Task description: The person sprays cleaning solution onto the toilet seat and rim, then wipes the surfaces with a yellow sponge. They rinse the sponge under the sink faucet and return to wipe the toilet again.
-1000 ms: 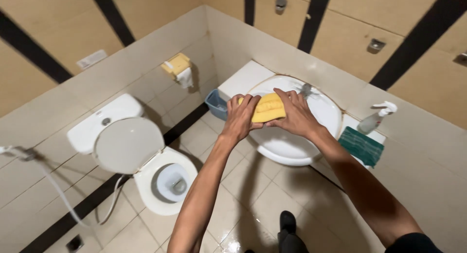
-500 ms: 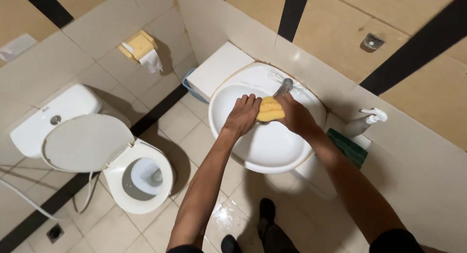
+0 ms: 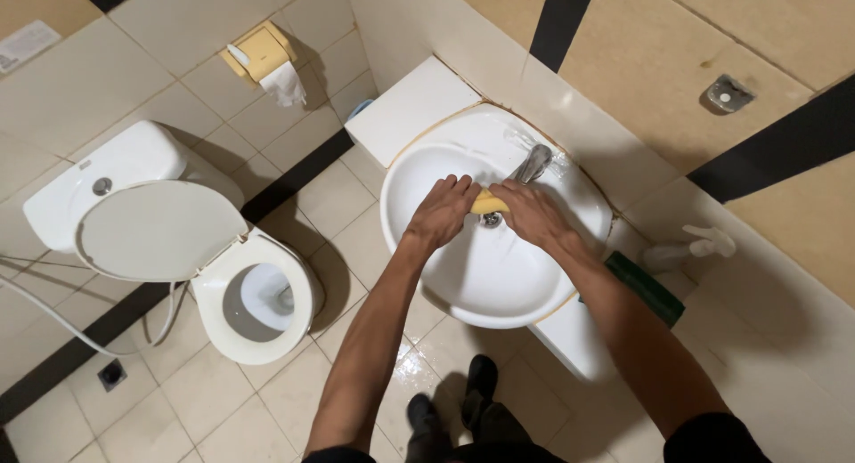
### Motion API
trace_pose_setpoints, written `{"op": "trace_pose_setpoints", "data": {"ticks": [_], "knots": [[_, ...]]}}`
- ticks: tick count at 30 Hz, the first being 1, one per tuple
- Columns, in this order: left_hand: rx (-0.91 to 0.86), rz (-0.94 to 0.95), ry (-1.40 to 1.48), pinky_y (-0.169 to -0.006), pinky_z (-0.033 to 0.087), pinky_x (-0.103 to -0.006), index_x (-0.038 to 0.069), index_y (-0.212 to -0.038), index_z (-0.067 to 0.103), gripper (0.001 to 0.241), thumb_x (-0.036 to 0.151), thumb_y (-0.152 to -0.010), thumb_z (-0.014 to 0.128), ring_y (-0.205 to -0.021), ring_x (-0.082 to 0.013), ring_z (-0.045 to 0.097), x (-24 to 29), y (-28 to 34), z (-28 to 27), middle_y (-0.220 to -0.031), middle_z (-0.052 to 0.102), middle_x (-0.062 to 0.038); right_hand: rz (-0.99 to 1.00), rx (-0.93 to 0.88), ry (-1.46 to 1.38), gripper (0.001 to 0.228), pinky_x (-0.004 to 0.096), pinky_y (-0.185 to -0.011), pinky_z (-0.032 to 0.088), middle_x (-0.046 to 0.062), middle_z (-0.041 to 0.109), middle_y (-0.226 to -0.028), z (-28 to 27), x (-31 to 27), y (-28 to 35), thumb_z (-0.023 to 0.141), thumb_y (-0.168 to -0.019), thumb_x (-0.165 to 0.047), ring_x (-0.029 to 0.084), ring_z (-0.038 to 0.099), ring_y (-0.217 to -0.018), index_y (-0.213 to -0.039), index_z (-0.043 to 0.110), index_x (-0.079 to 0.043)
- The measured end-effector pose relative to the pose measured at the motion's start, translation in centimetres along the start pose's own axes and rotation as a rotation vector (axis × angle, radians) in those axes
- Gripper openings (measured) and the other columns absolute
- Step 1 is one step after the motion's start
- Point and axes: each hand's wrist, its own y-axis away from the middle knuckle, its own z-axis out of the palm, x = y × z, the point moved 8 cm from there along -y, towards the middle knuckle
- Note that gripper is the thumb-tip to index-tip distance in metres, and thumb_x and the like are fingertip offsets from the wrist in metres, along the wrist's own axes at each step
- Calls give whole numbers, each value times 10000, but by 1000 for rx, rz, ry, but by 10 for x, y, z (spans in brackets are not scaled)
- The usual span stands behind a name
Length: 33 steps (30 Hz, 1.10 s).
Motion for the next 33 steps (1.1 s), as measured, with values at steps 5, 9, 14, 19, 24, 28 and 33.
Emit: {"op": "trace_pose_setpoints", "data": {"ticks": [5,9,14,19,24,28,33], "knots": [[-44,13,1,-922,469,-431,61,-1318,593,526,-33,-803,629,-1003,-300,564,-6,1,0,-1147,607,-107,-41,37,-3,529,496,-868,534,143,631,-1212,2,-1,4,711,-775,-54,393,639,-1082,-1285,571,-71],[-2,66,-23,-937,462,-439,57,-1314,572,637,330,-779,784,-1017,-336,548,0,11,-21,-1117,584,-156,120,-4,15,646,505,-876,535,124,569,-1265,-23,-13,18,833,-789,-250,391,625,-1110,-1335,513,-121],[31,92,-190,-849,453,-467,138,-1325,562,665,545,-831,741,-939,-329,541,15,13,-42,-1116,576,-160,170,3,-19,709,504,-828,533,143,528,-1253,-38,-24,29,862,-770,-278,397,611,-1090,-1350,487,-118],[16,83,-383,-846,468,-436,152,-1219,563,398,368,-896,647,-916,-288,587,17,7,-28,-1026,586,-89,8,148,90,411,468,-813,570,132,613,-1116,-27,-18,31,694,-882,-70,366,667,-1034,-1275,577,-93],[67,128,-195,-868,484,-415,121,-1115,569,177,111,-938,571,-924,-272,626,12,0,-14,-979,641,-97,-6,156,51,411,469,-785,572,170,648,-1057,-28,-23,30,643,-855,-15,373,672,-956,-1264,620,-63],[5,133,-142,-900,496,-414,109,-1120,597,214,29,-930,537,-930,-269,652,13,-3,-7,-953,688,-107,-79,177,14,445,465,-802,567,198,674,-1091,-20,-12,30,569,-868,21,379,670,-938,-1302,638,-51],[20,131,-127,-889,498,-410,126,-1167,633,317,7,-888,541,-920,-275,658,15,-4,1,-986,709,-107,-80,122,49,479,460,-821,560,180,691,-1036,-10,-4,30,561,-837,11,371,670,-929,-1306,631,-56]]}}
